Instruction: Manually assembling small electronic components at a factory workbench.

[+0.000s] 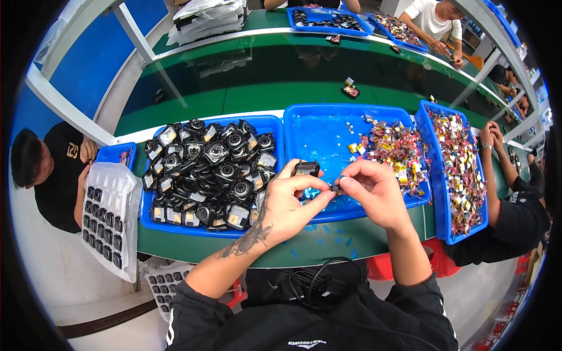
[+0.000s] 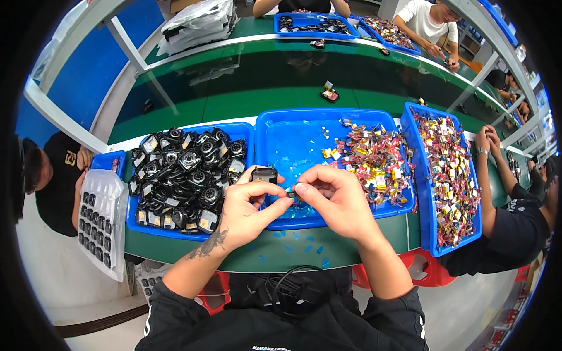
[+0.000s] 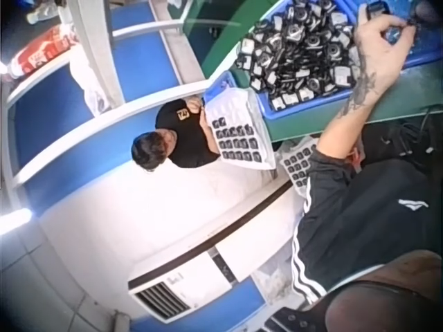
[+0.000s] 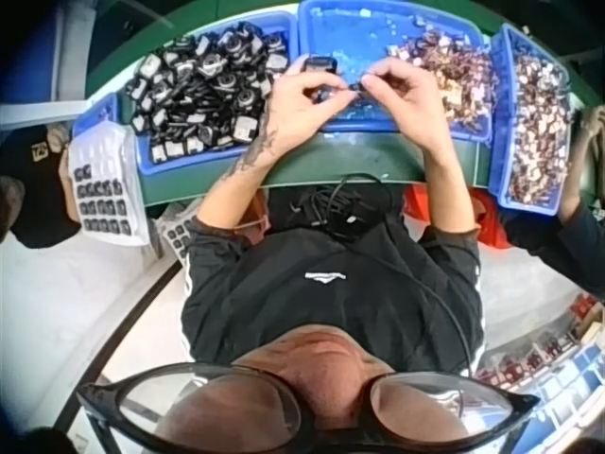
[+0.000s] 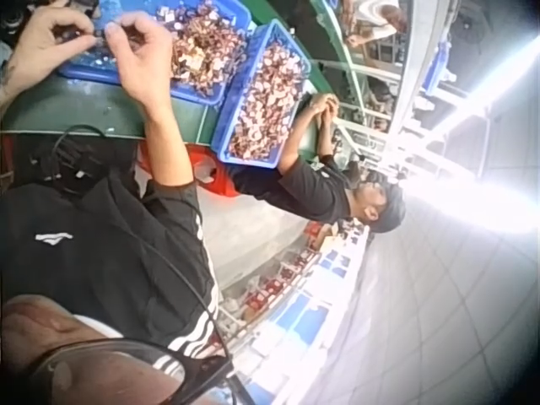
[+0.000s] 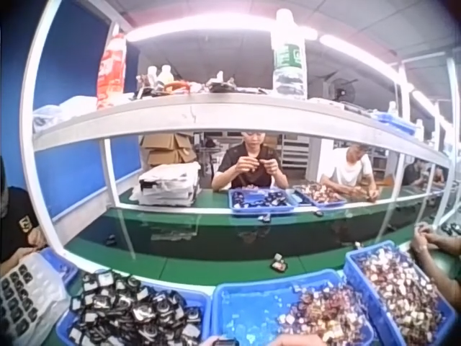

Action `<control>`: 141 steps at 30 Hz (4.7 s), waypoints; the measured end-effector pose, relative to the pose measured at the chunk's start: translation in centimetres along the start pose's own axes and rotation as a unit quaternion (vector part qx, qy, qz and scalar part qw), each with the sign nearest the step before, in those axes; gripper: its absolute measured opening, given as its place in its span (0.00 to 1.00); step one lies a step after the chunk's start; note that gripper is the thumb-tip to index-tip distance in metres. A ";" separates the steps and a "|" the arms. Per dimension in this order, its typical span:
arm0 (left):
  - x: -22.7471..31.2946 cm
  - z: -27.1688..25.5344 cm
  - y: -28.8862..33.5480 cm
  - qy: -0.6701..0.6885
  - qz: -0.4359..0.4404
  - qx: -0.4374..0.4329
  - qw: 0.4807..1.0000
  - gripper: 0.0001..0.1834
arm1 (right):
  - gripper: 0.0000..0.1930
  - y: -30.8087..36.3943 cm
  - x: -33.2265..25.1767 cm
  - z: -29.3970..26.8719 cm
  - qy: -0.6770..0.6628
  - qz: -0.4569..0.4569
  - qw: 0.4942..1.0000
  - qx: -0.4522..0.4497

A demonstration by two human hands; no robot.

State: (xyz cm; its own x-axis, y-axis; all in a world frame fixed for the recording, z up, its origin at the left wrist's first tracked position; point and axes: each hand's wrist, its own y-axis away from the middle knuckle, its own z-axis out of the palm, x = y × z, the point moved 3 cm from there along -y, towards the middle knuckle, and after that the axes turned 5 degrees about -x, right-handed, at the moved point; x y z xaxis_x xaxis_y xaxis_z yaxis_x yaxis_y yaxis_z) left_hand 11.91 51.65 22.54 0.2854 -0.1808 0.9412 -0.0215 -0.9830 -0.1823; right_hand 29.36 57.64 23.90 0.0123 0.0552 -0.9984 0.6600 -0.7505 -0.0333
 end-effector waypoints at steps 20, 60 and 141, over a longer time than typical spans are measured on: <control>1.6 0.5 0.3 -0.129 0.206 0.019 0.970 0.08 | 0.09 -0.5 0.5 0.7 -0.048 0.097 0.988 -0.112; -0.3 -0.4 -0.1 0.097 -0.066 -0.011 0.993 0.23 | 0.07 0.6 -1.1 2.1 0.155 -0.031 0.986 0.050; 2.3 -0.3 0.3 -0.187 0.305 0.007 0.934 0.18 | 0.05 2.7 -1.0 0.7 -0.094 -0.009 0.993 0.068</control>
State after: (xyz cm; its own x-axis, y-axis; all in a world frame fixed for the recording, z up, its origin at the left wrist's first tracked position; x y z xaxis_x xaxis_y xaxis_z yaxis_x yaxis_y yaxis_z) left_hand 12.23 50.97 24.74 0.5390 -0.6808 0.4959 -0.2782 -0.6996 -0.6581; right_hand 30.59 55.04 24.77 -0.1478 -0.0441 -0.9880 0.5507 -0.8335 -0.0452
